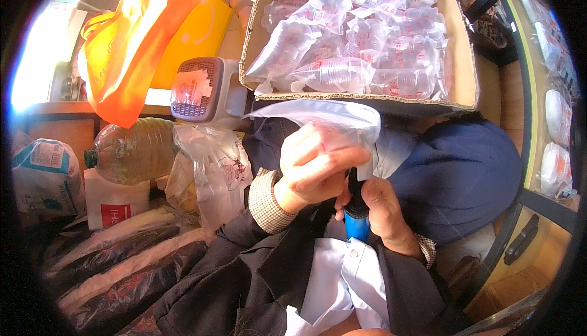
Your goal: The person inflates small plastic bags using a manual hand pump while sitting on the floor. They take an individual bag from a box, fit it onto the nozzle of the pump, use their hand to operate the pump, and set the inflated bag aside.
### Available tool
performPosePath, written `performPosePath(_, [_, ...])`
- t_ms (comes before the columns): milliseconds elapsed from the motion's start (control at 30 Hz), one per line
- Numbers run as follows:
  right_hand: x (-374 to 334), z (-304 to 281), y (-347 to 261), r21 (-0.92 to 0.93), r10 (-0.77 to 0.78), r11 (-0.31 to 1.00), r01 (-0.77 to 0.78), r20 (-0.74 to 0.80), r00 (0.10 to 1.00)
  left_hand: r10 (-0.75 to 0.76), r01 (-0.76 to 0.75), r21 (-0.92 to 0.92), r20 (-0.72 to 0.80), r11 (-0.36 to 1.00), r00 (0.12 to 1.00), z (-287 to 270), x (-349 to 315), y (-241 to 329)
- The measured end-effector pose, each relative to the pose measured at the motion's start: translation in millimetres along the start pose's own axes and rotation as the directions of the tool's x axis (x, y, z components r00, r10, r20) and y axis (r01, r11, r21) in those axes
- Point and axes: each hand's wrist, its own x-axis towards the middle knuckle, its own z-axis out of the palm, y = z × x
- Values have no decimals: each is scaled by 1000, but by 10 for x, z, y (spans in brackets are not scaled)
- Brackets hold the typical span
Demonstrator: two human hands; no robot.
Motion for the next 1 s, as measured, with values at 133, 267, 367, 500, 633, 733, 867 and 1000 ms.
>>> performPosePath(133, [-30,13,10,6,-38,999,38,-42,998,-49,49,-60,10,997,999,66,-42,49])
performPosePath(267, [20,44,-28,-66,-160,985,157,-55,986,-334,275,-559,-4,782,942,72,-164,71])
performPosePath(367, [55,72,-19,-217,-158,967,134,-94,983,-714,474,-793,72,382,696,141,-150,218])
performPosePath(500, [80,17,102,-397,-168,910,118,-94,981,-714,720,-630,357,293,603,145,-36,369])
performPosePath(633, [13,-99,343,-71,-327,945,319,-161,931,-660,736,-546,386,401,645,209,-37,418])
performPosePath(733, [36,-54,5,45,-332,941,336,-78,940,-298,400,-332,319,854,900,174,-67,405])
performPosePath(867, [-115,34,-422,-110,-323,946,304,-345,881,-348,771,-414,718,483,603,160,-98,493])
performPosePath(1000, [-195,48,-650,-328,-725,689,647,-325,607,-367,755,-377,701,537,611,256,-358,388])
